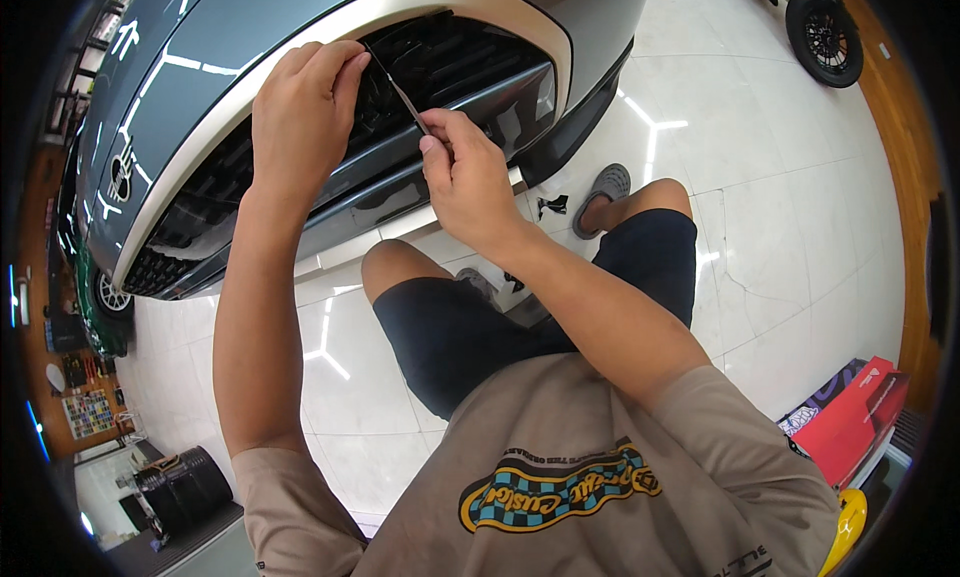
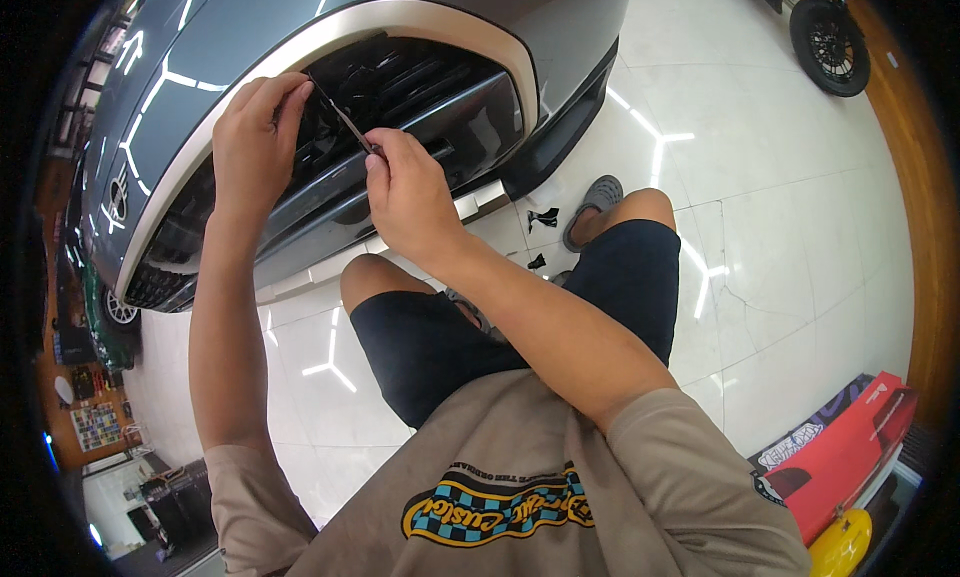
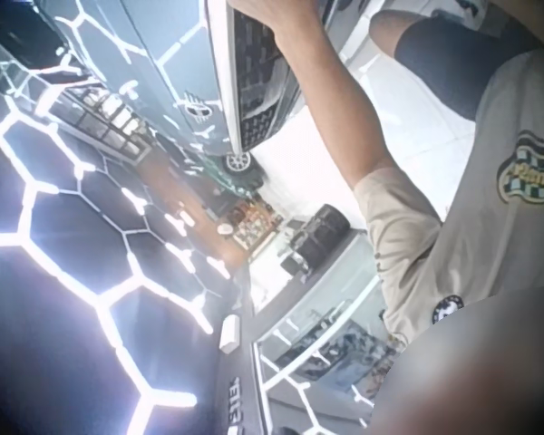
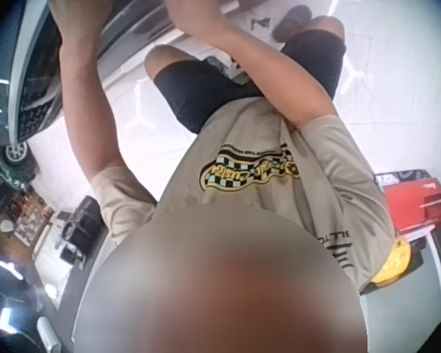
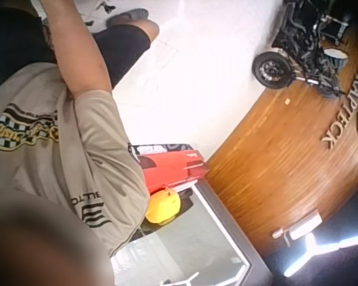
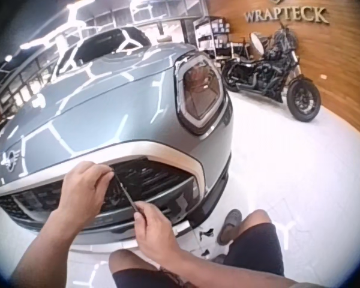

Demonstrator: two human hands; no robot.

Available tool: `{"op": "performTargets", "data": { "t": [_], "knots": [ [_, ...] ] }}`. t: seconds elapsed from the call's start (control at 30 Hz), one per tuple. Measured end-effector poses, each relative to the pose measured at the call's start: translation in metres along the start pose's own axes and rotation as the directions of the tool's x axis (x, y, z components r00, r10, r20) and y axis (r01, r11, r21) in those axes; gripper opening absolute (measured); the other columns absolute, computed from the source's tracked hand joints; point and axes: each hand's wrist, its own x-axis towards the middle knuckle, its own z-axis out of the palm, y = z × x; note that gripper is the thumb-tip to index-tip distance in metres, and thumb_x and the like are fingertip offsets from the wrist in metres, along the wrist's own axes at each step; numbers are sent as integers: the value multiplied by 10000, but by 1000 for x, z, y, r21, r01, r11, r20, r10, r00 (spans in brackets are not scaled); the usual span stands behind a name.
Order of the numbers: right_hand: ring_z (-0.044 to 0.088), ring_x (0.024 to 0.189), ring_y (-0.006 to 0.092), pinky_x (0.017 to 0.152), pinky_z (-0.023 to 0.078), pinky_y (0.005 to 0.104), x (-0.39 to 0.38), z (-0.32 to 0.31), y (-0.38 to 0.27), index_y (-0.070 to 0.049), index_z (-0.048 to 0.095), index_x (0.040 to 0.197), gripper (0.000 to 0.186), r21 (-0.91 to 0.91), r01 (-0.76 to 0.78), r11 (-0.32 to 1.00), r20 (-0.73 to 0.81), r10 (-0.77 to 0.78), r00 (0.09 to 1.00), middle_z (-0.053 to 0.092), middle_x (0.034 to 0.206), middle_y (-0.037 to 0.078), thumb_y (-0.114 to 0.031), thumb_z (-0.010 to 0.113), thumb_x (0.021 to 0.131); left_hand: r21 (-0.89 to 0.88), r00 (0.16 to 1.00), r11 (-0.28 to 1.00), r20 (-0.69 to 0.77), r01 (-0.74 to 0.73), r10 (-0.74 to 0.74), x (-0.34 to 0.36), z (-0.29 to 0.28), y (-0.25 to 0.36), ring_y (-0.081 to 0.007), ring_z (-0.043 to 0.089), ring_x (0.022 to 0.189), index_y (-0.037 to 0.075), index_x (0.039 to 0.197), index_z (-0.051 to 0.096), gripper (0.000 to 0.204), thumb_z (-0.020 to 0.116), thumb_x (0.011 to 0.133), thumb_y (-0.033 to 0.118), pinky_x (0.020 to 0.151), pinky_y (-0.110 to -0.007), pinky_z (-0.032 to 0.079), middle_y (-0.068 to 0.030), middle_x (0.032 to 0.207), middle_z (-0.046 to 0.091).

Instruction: The person is installing a black grille insert into the front bumper of a car. They use a metal tool to pry and adjust the grille pieces into place, ensuring they fit securely within the bumper's openings.

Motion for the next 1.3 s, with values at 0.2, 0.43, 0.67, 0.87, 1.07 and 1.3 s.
{"op": "performTargets", "data": {
  "t": [0.2, 0.43, 0.67, 0.87, 1.07, 1.3],
  "knots": [
    [695, 801, 239, 740, 552, 343, -5, 4, 14, 42, 603, 1216, 231, -53, 30, 998, -5, -30, 1000, 707, 968, 174, -68, 570, 1016, -25, 1000, 1000, 7, 18, -18, -2, -1, 0, -272, 669, 741, 30, 1054, 741, 161, 698, 974, 163, 700, -353, 522, -129, 875, 699],
    [683, 937, 426, 823, 547, 439, -13, 9, 12, 49, 590, 1193, 231, 96, -155, 983, 58, 150, 987, 690, 1031, 258, -60, 573, 990, -71, 999, 997, 43, 21, -18, -3, -6, -5, -258, 665, 739, 31, 1070, 739, 158, 694, 974, 148, 707, -343, 525, -123, 896, 699],
    [710, 769, 157, 707, 566, 291, -20, 20, 8, 56, 576, 1228, 245, 111, -230, 967, 107, 219, 970, 705, 958, 123, -80, 558, 1025, -40, 999, 999, 44, -16, 18, -4, -6, -8, -255, 666, 739, 35, 1086, 732, 152, 685, 968, 117, 701, -345, 528, -126, 919, 700],
    [731, 813, 157, 744, 579, 285, -20, 21, -1, 54, 570, 1236, 254, 183, -373, 910, 189, 340, 921, 709, 967, 120, -76, 561, 1018, -36, 999, 998, 24, -42, 43, -6, -5, -10, -274, 678, 774, 42, 1092, 725, 154, 690, 962, 118, 705, -363, 535, -128, 926, 696],
    [739, 841, 162, 758, 585, 282, -23, 23, 0, 60, 560, 1243, 248, 224, -376, 899, 192, 337, 922, 708, 992, 119, -51, 556, 1020, 20, 994, 994, -6, -108, 108, -15, -3, -5, -321, 662, 931, 38, 1070, 688, 201, 752, 892, 106, 812, -406, 532, -117, 1014, 682],
    [738, 849, 155, 776, 590, 274, -28, 17, 5, 60, 564, 1233, 230, 193, -333, 923, 177, 301, 937, 704, 1002, 115, -29, 564, 1021, 103, 991, 991, -91, -89, 99, -28, 14, -3, -337, 640, 997, 40, 1094, 655, 250, 764, 875, 91, 881, -423, 508, -126, 1048, 664]
  ]
}}
